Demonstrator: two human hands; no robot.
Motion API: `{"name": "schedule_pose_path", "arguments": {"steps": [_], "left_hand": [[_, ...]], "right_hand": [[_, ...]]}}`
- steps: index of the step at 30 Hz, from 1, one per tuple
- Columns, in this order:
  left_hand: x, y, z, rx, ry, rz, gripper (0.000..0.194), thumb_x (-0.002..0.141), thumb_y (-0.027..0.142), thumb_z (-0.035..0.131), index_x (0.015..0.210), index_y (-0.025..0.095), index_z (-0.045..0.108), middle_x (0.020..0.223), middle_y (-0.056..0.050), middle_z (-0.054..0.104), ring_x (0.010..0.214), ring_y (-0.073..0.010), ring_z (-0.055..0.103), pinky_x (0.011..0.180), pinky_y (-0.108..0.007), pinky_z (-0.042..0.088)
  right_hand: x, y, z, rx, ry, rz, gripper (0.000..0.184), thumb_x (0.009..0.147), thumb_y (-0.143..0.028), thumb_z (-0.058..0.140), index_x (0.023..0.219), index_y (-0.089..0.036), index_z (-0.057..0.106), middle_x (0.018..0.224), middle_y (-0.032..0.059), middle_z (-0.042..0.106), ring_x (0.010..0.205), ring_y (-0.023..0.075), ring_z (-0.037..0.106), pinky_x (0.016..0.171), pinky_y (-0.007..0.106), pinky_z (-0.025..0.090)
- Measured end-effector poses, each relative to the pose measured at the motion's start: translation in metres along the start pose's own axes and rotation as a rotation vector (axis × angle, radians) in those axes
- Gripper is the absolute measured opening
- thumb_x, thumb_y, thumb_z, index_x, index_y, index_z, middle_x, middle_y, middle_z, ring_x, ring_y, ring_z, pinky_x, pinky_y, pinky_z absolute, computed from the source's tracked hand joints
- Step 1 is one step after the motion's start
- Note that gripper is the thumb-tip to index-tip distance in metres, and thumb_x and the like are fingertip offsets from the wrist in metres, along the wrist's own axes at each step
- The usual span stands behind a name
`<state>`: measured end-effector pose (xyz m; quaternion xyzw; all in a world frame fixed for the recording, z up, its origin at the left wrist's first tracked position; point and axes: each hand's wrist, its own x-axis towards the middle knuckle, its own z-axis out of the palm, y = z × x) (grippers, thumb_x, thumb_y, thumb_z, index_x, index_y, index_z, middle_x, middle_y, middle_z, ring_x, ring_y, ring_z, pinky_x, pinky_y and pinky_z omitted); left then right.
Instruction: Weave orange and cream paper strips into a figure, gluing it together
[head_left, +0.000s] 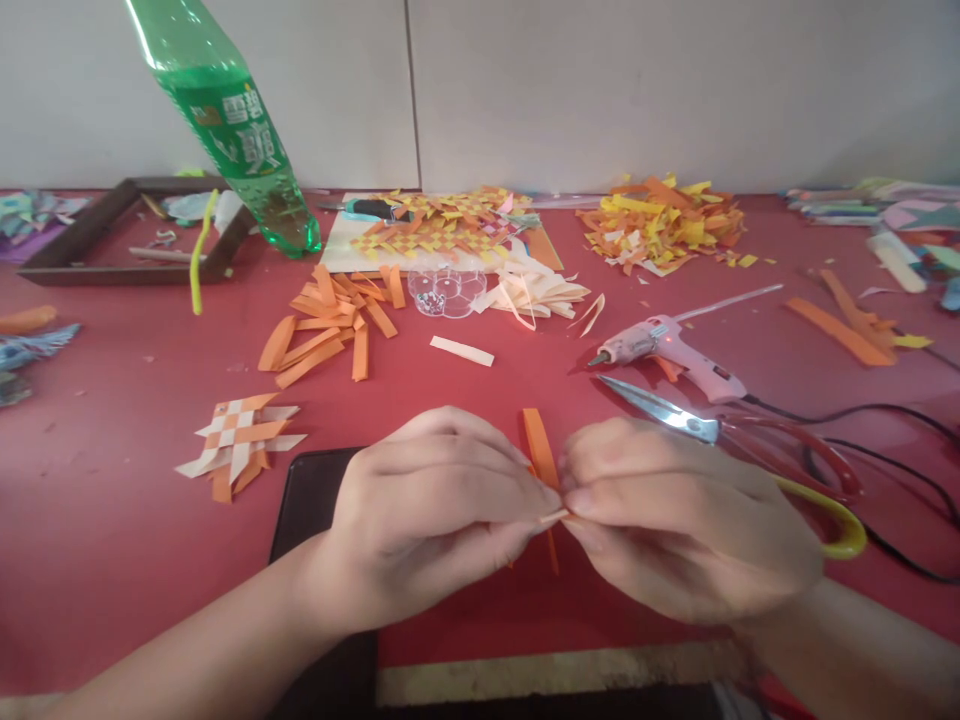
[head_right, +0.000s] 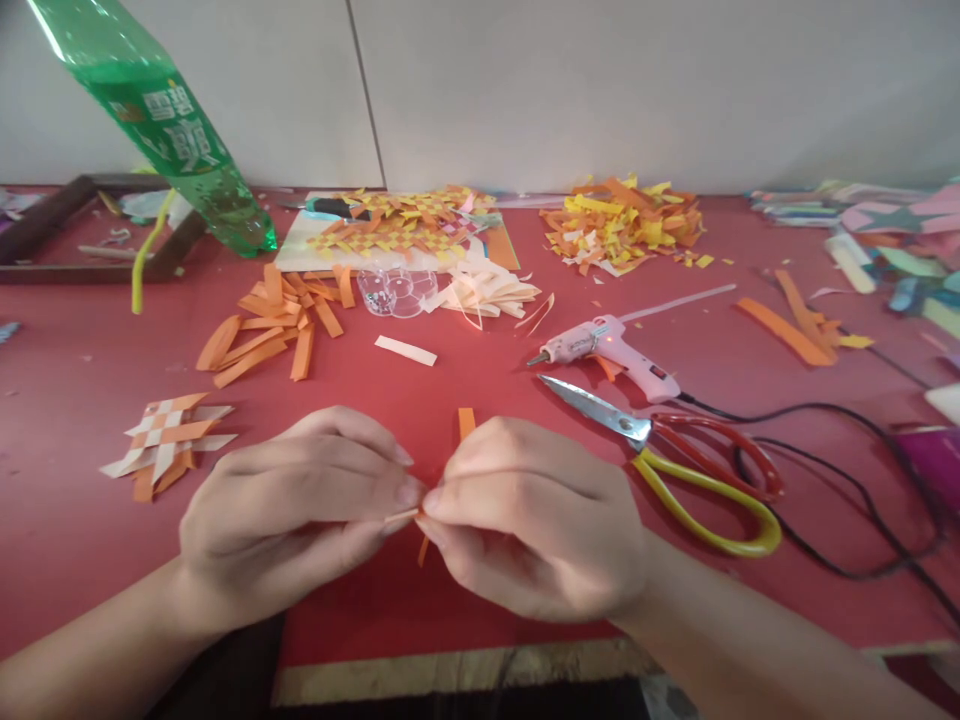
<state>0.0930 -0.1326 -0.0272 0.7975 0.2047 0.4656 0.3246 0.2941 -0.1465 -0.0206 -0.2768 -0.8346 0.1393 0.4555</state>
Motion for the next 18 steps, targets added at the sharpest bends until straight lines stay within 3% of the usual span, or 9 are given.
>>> {"name": "schedule_pose_path", "arguments": {"steps": [11,18], "left_hand": [[0.0005,0.0002,0.0032,0.033,0.042,-0.064,0.020,0.077,0.007,0.071,0.093,0.019,0.067,0.082,-0.004,0.076,0.078,-0.0166,0.069,0.080,-0.033,0.057],[0.0009,0.0010,0.0020,0.022,0.046,-0.081,0.018,0.079,0.010,0.070,0.091,0.023,0.068,0.077,-0.002,0.076,0.068,-0.0160,0.069,0.078,-0.035,0.057]], "right_hand": [[0.0016,0.0010,-0.0005,-0.070,-0.019,0.025,0.023,0.077,-0.005,0.061,0.092,-0.023,0.062,0.071,0.0018,0.069,0.066,0.0138,0.067,0.061,0.026,0.059],[0.0006,0.0007,-0.0006,-0.063,-0.027,0.023,0.025,0.077,-0.004,0.062,0.093,-0.023,0.062,0.071,0.0022,0.069,0.066,0.0144,0.068,0.061,0.027,0.060]]}}
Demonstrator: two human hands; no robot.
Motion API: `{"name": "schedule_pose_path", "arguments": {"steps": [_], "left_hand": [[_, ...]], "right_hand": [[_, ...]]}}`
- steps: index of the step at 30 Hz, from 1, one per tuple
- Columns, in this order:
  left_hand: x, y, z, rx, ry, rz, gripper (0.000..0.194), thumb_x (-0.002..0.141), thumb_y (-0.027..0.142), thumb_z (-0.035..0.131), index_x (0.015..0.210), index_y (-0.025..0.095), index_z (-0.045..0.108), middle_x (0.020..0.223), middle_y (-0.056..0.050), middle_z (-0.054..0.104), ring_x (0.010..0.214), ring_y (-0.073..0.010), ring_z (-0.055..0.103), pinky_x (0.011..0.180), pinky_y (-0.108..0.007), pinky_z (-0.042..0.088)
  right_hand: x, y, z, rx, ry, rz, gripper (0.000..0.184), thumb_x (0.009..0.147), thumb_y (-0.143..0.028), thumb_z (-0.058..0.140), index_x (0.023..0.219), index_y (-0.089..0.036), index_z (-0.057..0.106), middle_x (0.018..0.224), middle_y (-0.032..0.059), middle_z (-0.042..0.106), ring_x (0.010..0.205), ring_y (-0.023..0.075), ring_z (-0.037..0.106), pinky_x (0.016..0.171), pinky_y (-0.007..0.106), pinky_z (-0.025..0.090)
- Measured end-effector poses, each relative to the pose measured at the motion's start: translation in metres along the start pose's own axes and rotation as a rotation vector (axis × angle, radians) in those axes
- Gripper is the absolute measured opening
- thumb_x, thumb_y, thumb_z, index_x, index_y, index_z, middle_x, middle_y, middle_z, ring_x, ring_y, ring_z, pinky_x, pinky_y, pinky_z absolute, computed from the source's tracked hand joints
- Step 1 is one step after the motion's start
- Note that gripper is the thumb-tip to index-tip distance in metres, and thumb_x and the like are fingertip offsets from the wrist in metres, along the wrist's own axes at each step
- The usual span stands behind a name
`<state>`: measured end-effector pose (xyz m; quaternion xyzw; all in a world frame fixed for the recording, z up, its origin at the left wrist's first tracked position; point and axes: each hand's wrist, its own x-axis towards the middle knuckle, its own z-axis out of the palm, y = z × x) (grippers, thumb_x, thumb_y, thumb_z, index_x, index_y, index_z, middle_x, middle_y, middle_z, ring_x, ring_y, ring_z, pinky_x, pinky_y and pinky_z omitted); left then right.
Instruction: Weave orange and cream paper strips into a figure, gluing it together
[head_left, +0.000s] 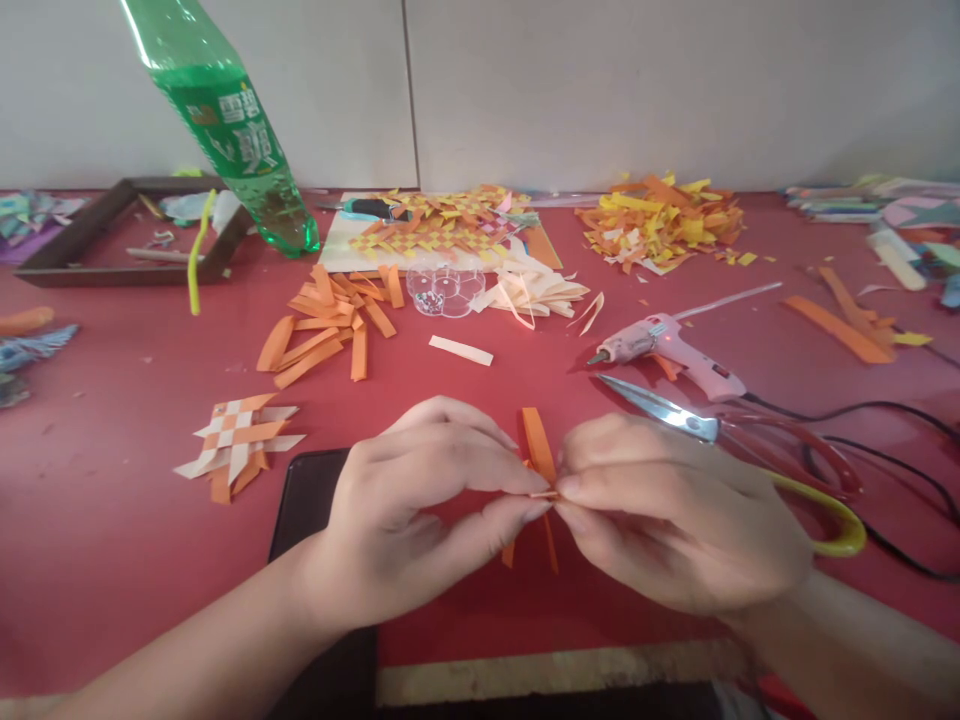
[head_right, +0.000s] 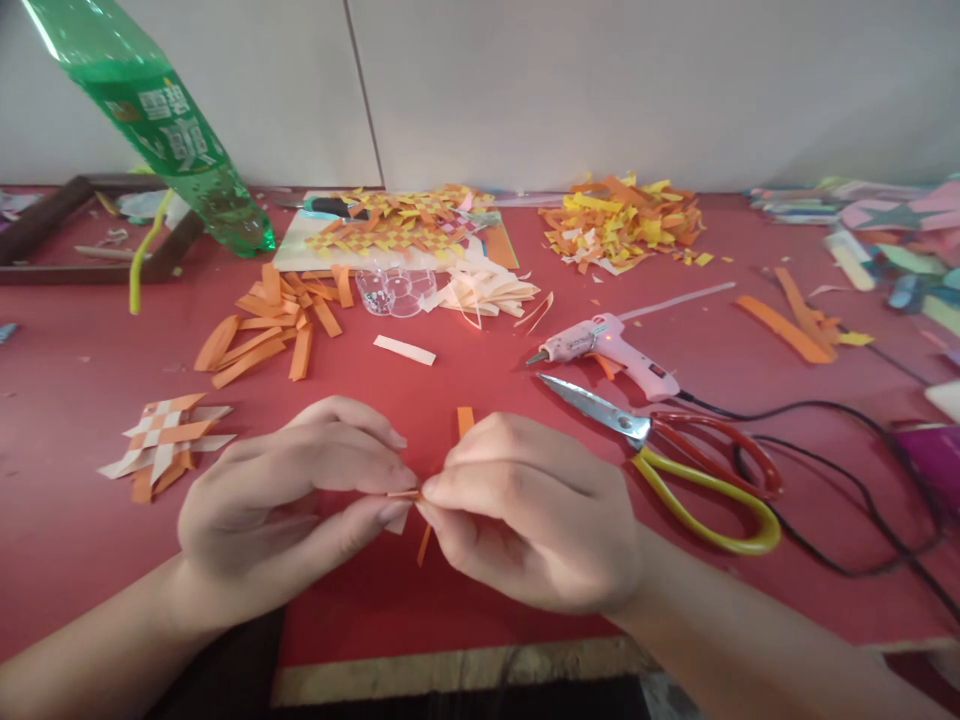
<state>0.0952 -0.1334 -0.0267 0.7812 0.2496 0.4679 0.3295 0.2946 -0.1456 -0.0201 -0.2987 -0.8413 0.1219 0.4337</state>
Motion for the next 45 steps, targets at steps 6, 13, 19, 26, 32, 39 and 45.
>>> {"name": "schedule_pose_path", "arguments": {"steps": [6,13,19,26,32,39,45], "left_hand": [[0.001,0.001,-0.001,-0.050,-0.015,-0.007,0.017,0.079,0.009,0.069,0.089,0.023,0.070,0.074,-0.001,0.076,0.065,-0.0164,0.070,0.077,-0.035,0.057],[0.000,0.001,-0.001,-0.052,-0.021,-0.002,0.017,0.079,0.010,0.068,0.088,0.024,0.069,0.074,-0.001,0.076,0.065,-0.0158,0.070,0.076,-0.034,0.056],[-0.002,0.001,0.001,-0.049,-0.016,-0.025,0.020,0.076,0.005,0.069,0.086,0.022,0.067,0.074,-0.001,0.075,0.064,-0.0147,0.068,0.078,-0.035,0.055],[-0.002,-0.002,0.002,-0.084,-0.014,-0.281,0.005,0.084,0.018,0.066,0.087,0.020,0.070,0.077,-0.005,0.075,0.073,-0.0179,0.066,0.072,-0.034,0.055],[-0.002,-0.002,0.002,0.006,-0.031,-0.332,0.008,0.084,0.021,0.065,0.077,0.018,0.068,0.069,-0.005,0.071,0.069,-0.0170,0.063,0.069,-0.031,0.052],[0.000,-0.004,0.003,-0.068,0.139,-0.619,0.015,0.081,0.031,0.069,0.074,0.018,0.069,0.073,-0.002,0.073,0.064,-0.0132,0.066,0.057,-0.020,0.052],[0.000,-0.010,0.002,-0.234,0.216,-0.710,0.014,0.075,0.032,0.077,0.073,0.019,0.071,0.073,0.001,0.074,0.064,-0.0119,0.067,0.056,-0.017,0.052]], "right_hand": [[0.002,-0.001,-0.001,0.050,-0.023,0.005,0.022,0.078,-0.005,0.061,0.092,-0.022,0.062,0.070,0.0027,0.068,0.065,0.0139,0.067,0.060,0.026,0.060],[0.003,-0.001,-0.003,0.106,-0.057,0.027,0.021,0.080,-0.005,0.060,0.092,-0.022,0.061,0.071,0.0025,0.068,0.065,0.0123,0.066,0.058,0.024,0.058],[0.000,0.000,0.001,0.161,-0.078,0.068,0.021,0.080,-0.006,0.059,0.093,-0.022,0.061,0.072,0.0022,0.067,0.064,0.0116,0.064,0.057,0.024,0.055],[-0.002,0.004,0.009,0.197,-0.002,0.265,0.014,0.080,-0.009,0.060,0.083,-0.022,0.060,0.066,-0.0016,0.060,0.056,0.0097,0.054,0.049,0.023,0.045],[-0.004,0.005,0.012,0.176,-0.053,0.317,0.009,0.081,-0.011,0.061,0.081,-0.020,0.061,0.067,-0.0021,0.059,0.055,0.0074,0.053,0.050,0.020,0.045],[-0.005,0.007,0.015,0.235,0.109,0.489,0.013,0.082,-0.011,0.062,0.090,-0.022,0.062,0.080,-0.0011,0.067,0.069,0.0089,0.064,0.059,0.016,0.053],[-0.010,0.013,0.015,0.385,0.191,0.622,0.008,0.086,-0.019,0.062,0.092,-0.023,0.063,0.075,-0.0028,0.062,0.062,0.0091,0.062,0.053,0.019,0.051]]}}
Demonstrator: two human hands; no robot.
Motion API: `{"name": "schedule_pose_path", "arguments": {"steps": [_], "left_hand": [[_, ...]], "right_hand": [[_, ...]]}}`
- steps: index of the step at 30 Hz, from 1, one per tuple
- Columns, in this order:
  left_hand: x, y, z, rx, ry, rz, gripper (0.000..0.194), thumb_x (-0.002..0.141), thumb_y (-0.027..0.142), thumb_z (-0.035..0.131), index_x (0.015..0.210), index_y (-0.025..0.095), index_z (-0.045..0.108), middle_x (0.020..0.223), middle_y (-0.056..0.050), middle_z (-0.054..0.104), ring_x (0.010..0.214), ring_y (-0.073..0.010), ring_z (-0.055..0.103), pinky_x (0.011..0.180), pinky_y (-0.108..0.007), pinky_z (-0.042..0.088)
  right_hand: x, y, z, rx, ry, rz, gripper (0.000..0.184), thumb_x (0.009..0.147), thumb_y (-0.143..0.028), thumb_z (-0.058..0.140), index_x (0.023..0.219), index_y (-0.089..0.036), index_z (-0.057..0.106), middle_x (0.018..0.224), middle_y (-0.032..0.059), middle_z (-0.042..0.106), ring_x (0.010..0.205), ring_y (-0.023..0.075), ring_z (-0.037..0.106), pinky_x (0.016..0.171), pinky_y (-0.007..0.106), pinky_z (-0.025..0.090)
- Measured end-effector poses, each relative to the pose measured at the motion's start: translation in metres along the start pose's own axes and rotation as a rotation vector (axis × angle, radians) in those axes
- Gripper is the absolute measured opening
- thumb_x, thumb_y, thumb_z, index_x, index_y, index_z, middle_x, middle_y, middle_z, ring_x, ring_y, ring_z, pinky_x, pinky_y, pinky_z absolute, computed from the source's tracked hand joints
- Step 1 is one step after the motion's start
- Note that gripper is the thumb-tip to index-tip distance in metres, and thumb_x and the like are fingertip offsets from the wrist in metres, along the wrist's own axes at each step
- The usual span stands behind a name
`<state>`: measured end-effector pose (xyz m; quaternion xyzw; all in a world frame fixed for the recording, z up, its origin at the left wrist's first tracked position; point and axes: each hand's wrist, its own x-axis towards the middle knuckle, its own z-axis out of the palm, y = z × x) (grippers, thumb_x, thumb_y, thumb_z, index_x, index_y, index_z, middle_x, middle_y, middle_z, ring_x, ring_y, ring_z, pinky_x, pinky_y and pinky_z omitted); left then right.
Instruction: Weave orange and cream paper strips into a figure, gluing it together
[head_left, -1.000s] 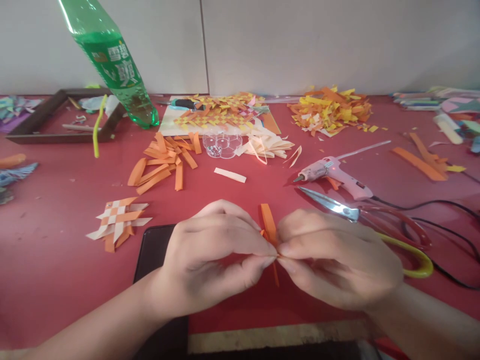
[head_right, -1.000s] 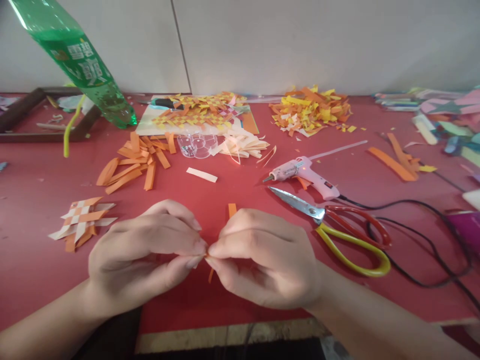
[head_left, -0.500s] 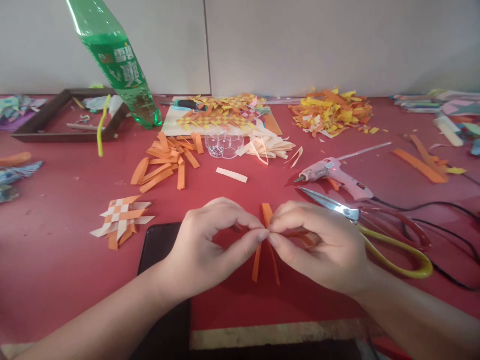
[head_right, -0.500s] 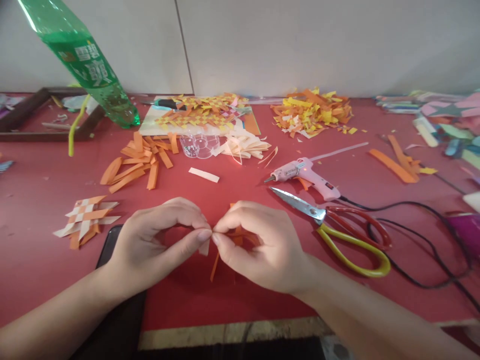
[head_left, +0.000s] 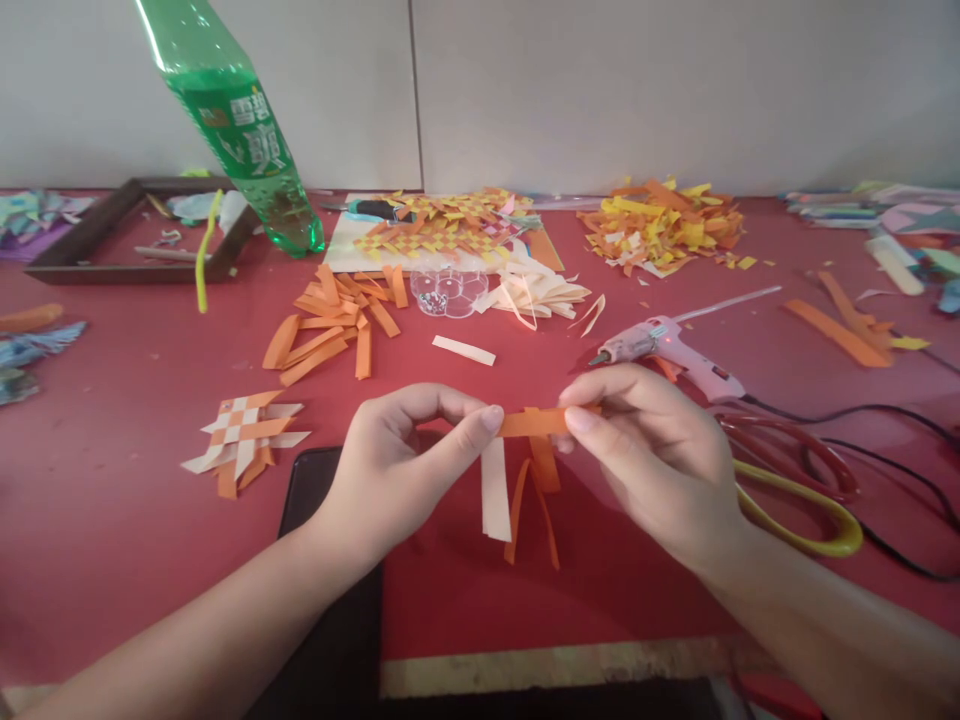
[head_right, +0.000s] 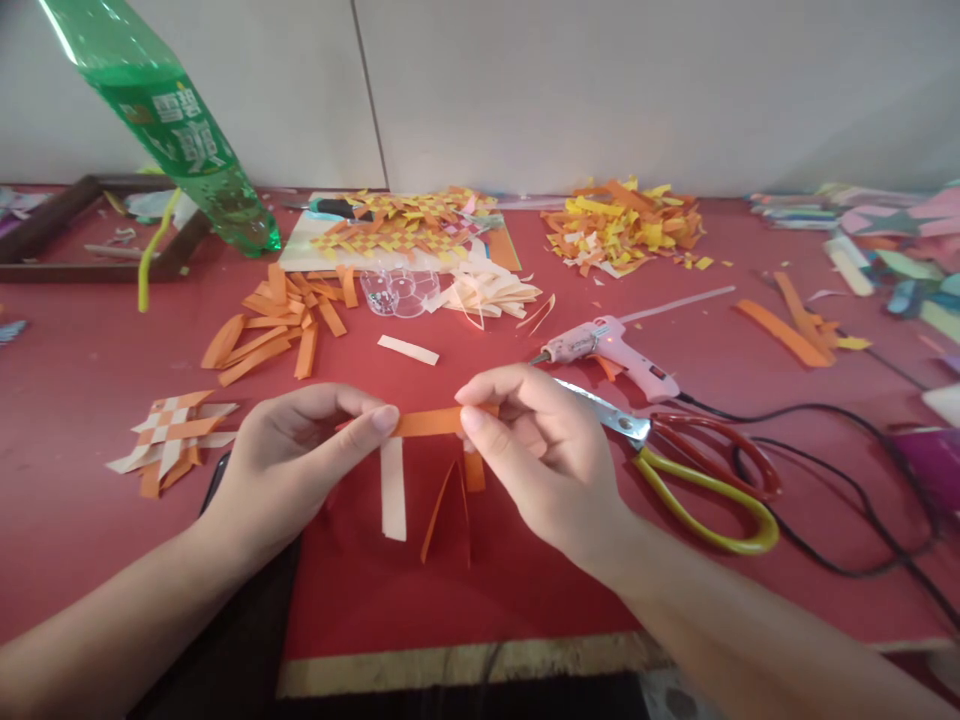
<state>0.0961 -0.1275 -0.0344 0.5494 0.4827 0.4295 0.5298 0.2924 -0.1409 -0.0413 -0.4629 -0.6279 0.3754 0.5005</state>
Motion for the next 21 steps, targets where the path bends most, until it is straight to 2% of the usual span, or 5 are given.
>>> {"name": "schedule_pose_path", "arguments": {"steps": [4,8,16,18,21], "left_hand": [[-0.0012,0.0001,0.0001,-0.034,0.012,-0.062,0.018,0.077,0.036,0.074,0.072,0.019,0.071,0.072,0.002,0.073,0.065,-0.0094,0.065,0.059,-0.014,0.050],[-0.0024,-0.0012,0.0000,-0.043,0.018,-0.086,0.019,0.078,0.038,0.073,0.071,0.021,0.070,0.071,0.004,0.071,0.064,-0.0060,0.061,0.059,-0.011,0.047],[-0.0015,-0.0040,0.0001,-0.021,0.015,-0.098,0.021,0.078,0.040,0.073,0.073,0.020,0.070,0.071,0.004,0.069,0.063,-0.0060,0.058,0.057,-0.013,0.043],[-0.0012,-0.0050,-0.0002,-0.027,0.021,-0.115,0.022,0.077,0.040,0.073,0.073,0.020,0.069,0.070,0.004,0.068,0.061,-0.0058,0.056,0.056,-0.013,0.042],[0.0001,-0.0079,-0.0010,-0.067,0.049,-0.140,0.024,0.077,0.041,0.074,0.071,0.019,0.069,0.068,0.003,0.067,0.062,-0.0063,0.055,0.057,-0.014,0.041]], "right_hand": [[-0.0022,0.0024,-0.0004,0.106,0.022,0.038,0.013,0.088,-0.019,0.061,0.098,-0.026,0.062,0.080,-0.0023,0.061,0.067,0.0101,0.063,0.060,0.022,0.054],[-0.0027,0.0036,0.0001,0.145,0.014,0.058,0.012,0.089,-0.020,0.059,0.098,-0.028,0.062,0.078,-0.0015,0.060,0.067,0.0120,0.062,0.061,0.026,0.053],[-0.0026,0.0040,0.0004,0.009,0.056,0.018,0.007,0.089,-0.022,0.059,0.094,-0.027,0.061,0.076,-0.0020,0.060,0.064,0.0121,0.060,0.055,0.026,0.052],[-0.0013,0.0036,0.0000,-0.147,0.067,-0.083,0.011,0.089,-0.018,0.057,0.096,-0.026,0.061,0.081,-0.0005,0.062,0.068,0.0131,0.062,0.059,0.027,0.054],[0.0014,0.0040,-0.0015,-0.483,0.054,-0.396,0.024,0.082,-0.013,0.063,0.103,-0.024,0.062,0.100,0.0067,0.061,0.092,0.0207,0.064,0.076,0.036,0.056]]}}
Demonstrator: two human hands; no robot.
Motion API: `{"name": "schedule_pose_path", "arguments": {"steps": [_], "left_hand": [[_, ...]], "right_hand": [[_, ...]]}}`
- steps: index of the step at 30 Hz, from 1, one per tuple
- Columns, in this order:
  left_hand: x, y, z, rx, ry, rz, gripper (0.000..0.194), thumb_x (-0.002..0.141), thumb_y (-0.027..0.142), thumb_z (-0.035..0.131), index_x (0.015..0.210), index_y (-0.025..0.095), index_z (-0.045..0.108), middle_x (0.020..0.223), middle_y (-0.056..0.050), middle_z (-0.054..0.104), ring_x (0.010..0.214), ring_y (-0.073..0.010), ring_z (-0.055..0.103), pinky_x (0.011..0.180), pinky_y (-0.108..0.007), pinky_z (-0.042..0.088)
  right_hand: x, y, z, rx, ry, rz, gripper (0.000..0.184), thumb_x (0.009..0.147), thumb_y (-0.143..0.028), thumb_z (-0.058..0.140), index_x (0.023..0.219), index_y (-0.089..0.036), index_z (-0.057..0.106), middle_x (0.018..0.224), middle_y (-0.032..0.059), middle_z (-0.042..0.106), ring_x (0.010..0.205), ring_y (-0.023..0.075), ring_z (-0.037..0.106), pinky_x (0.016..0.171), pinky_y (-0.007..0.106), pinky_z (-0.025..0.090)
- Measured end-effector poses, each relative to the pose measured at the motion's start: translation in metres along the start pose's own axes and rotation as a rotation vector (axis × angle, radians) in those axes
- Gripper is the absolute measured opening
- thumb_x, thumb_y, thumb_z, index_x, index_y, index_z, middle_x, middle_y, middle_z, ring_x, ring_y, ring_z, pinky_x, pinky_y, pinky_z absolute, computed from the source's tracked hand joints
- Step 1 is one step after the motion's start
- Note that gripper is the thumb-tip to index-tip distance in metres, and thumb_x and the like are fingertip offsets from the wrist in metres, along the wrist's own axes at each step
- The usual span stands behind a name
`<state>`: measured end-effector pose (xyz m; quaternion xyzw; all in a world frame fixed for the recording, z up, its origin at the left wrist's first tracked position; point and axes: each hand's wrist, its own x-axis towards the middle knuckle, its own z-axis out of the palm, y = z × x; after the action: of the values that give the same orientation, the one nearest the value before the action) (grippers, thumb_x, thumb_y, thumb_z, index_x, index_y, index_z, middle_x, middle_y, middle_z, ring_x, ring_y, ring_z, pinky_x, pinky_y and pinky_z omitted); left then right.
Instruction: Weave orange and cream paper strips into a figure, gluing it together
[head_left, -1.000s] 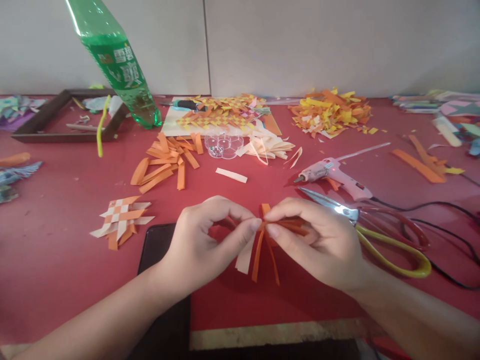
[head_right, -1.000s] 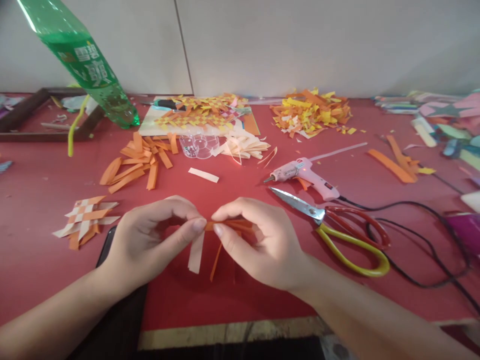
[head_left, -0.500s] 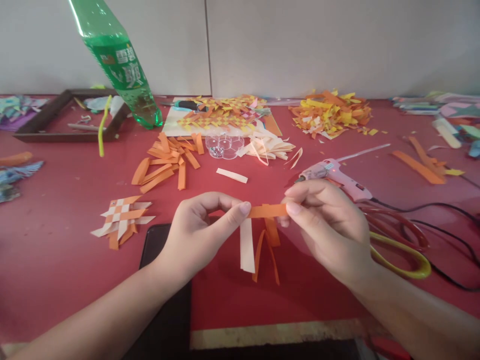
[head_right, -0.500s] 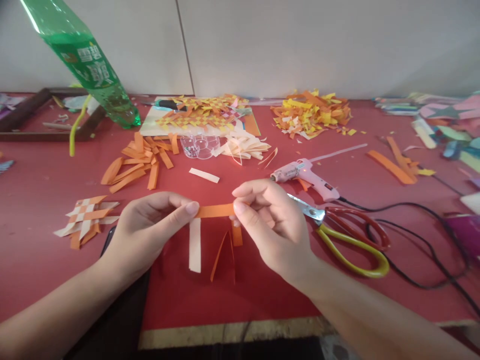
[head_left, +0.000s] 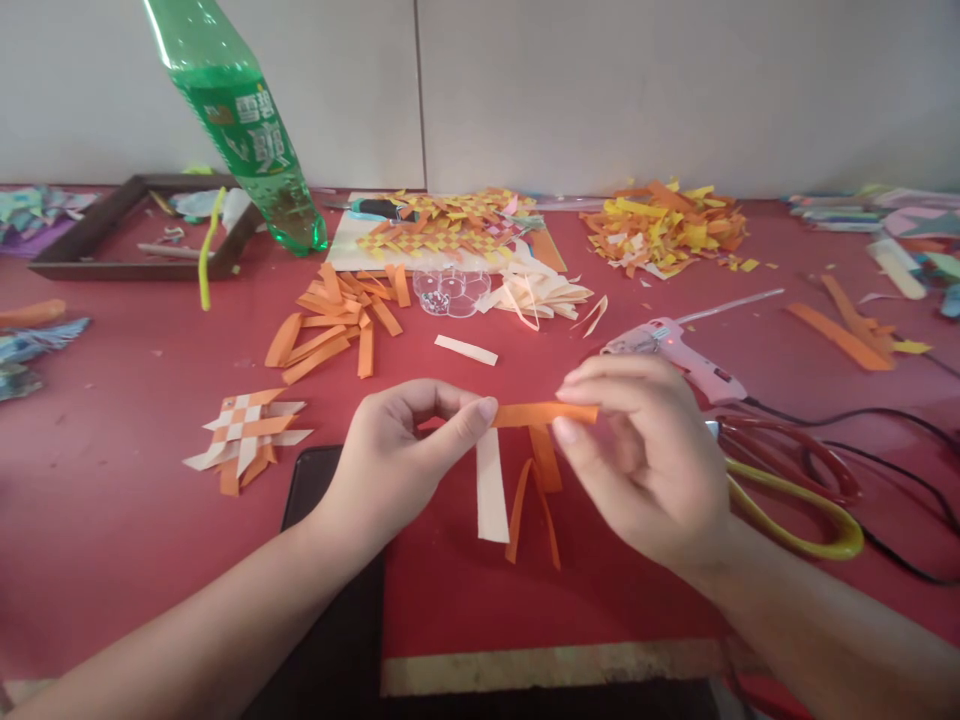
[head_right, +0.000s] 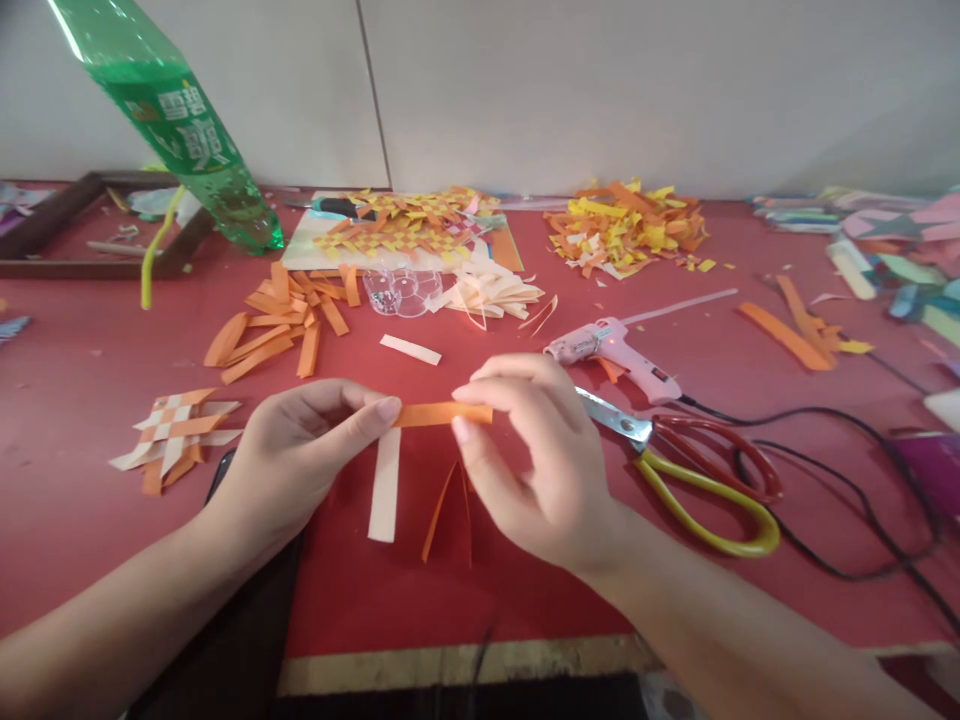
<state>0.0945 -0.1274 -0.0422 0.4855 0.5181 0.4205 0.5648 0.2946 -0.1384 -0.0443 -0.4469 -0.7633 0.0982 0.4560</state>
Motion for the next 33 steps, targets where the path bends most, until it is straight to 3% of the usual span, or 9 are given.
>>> {"name": "schedule_pose_path", "arguments": {"steps": [2,5,8,11,15,19,25,29,33], "left_hand": [[0.001,-0.002,0.000,-0.036,0.022,-0.018,0.026,0.076,0.042,0.074,0.070,0.018,0.068,0.068,0.003,0.066,0.063,-0.0070,0.055,0.058,-0.015,0.042],[0.003,-0.002,0.001,-0.061,-0.008,-0.061,0.027,0.076,0.042,0.074,0.070,0.017,0.066,0.066,0.003,0.064,0.063,-0.0075,0.054,0.057,-0.017,0.041],[0.003,0.001,0.003,-0.008,-0.117,-0.091,0.028,0.079,0.041,0.071,0.069,0.016,0.064,0.065,0.002,0.063,0.061,-0.0072,0.053,0.057,-0.017,0.041],[0.002,0.005,0.004,0.047,-0.222,-0.110,0.032,0.083,0.043,0.066,0.068,0.015,0.062,0.064,0.002,0.062,0.056,-0.0061,0.051,0.055,-0.017,0.042],[0.001,0.009,0.006,-0.109,-0.290,-0.155,0.031,0.086,0.048,0.062,0.088,0.017,0.064,0.076,0.000,0.066,0.066,-0.0094,0.060,0.059,-0.019,0.049],[0.001,0.009,0.006,-0.276,-0.357,-0.191,0.039,0.078,0.031,0.076,0.108,0.021,0.054,0.081,0.001,0.071,0.072,-0.0099,0.065,0.066,-0.020,0.053],[0.003,0.002,0.002,-0.220,-0.347,-0.106,0.040,0.075,0.026,0.078,0.109,0.022,0.056,0.076,0.003,0.069,0.074,-0.0084,0.063,0.072,-0.019,0.050],[0.000,0.002,0.001,-0.159,-0.341,-0.007,0.021,0.084,0.025,0.068,0.103,0.020,0.063,0.084,0.001,0.064,0.080,-0.0106,0.061,0.077,-0.022,0.050],[-0.003,0.007,0.003,-0.172,-0.359,-0.051,0.019,0.088,0.035,0.062,0.098,0.020,0.066,0.093,-0.002,0.064,0.088,-0.0144,0.060,0.080,-0.026,0.052]], "right_hand": [[0.001,0.001,0.000,-0.154,-0.036,-0.191,0.030,0.077,-0.013,0.068,0.105,-0.024,0.064,0.112,0.0102,0.057,0.107,0.0264,0.058,0.087,0.043,0.054],[0.001,-0.002,0.000,-0.249,-0.096,-0.338,0.030,0.075,-0.015,0.073,0.102,-0.028,0.068,0.114,0.0080,0.058,0.109,0.0268,0.054,0.093,0.048,0.050],[0.002,-0.009,-0.001,-0.223,-0.104,-0.364,0.023,0.077,-0.017,0.073,0.095,-0.031,0.071,0.099,0.0037,0.065,0.099,0.0222,0.055,0.087,0.040,0.051],[0.004,-0.012,-0.003,-0.154,-0.134,-0.352,0.018,0.079,-0.014,0.070,0.093,-0.025,0.071,0.089,0.0035,0.069,0.090,0.0204,0.056,0.079,0.038,0.052],[0.007,-0.010,-0.003,-0.030,-0.146,-0.297,0.014,0.080,-0.008,0.066,0.089,-0.019,0.068,0.081,0.0043,0.069,0.080,0.0176,0.060,0.072,0.037,0.053],[0.007,-0.005,-0.002,0.112,-0.123,-0.212,0.016,0.080,-0.005,0.066,0.087,-0.019,0.066,0.081,0.0039,0.070,0.080,0.0159,0.063,0.072,0.033,0.054],[0.002,-0.001,-0.001,0.353,-0.059,0.061,0.017,0.079,-0.010,0.070,0.087,-0.024,0.066,0.081,-0.0010,0.069,0.078,0.0139,0.066,0.070,0.028,0.055],[0.000,-0.002,-0.001,0.343,-0.022,0.247,0.009,0.082,-0.015,0.067,0.083,-0.024,0.067,0.079,-0.0003,0.071,0.076,0.0155,0.068,0.069,0.030,0.057],[-0.001,-0.004,-0.001,0.260,-0.075,0.180,0.013,0.079,-0.012,0.068,0.083,-0.024,0.066,0.080,0.0005,0.071,0.076,0.0166,0.068,0.069,0.032,0.057]]}}
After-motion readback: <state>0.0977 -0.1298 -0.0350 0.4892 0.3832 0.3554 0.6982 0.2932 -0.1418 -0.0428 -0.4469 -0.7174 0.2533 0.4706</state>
